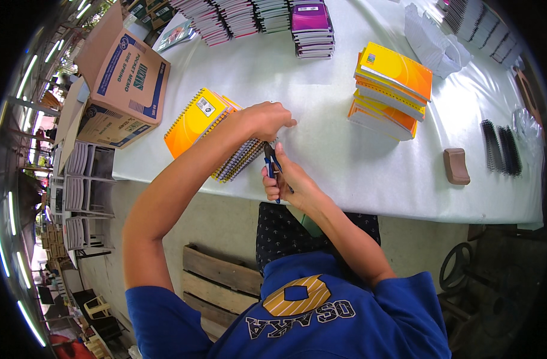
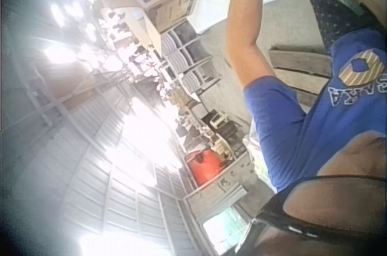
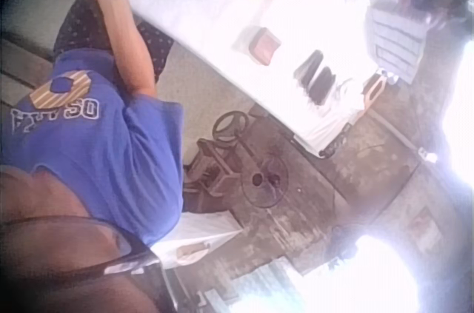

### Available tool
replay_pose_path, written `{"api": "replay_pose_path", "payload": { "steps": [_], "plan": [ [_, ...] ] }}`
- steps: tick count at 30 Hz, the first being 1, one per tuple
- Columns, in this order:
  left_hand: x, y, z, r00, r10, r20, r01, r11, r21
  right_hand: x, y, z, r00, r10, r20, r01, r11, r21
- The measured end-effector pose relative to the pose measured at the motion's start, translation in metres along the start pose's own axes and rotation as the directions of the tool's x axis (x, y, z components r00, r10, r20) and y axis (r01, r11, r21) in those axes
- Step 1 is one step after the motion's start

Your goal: The person assembles notebooks by sliding wire spiral bindings into stacked paper covers and trimming the excess wire with pliers.

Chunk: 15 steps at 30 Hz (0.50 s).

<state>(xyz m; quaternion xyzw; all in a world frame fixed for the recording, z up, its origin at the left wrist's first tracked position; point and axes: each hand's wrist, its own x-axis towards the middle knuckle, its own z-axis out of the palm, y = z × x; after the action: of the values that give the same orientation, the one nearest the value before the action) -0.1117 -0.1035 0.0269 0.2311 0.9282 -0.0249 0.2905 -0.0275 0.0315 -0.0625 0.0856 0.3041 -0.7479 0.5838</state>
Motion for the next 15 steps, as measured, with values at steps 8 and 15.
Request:
{"api": "replay_pose_path", "payload": {
  "steps": [8,15],
  "plan": [
    [0.005,0.008,0.000,0.993,-0.069,-0.091,0.065,0.997,-0.047,-0.001,-0.010,-0.002,0.995,0.047,-0.092,-0.040,0.997,0.072],
    [0.005,0.007,0.008,0.989,-0.071,-0.127,0.065,0.997,-0.053,-0.003,-0.012,-0.001,0.995,0.063,-0.082,-0.058,0.996,0.064]
  ]
}}
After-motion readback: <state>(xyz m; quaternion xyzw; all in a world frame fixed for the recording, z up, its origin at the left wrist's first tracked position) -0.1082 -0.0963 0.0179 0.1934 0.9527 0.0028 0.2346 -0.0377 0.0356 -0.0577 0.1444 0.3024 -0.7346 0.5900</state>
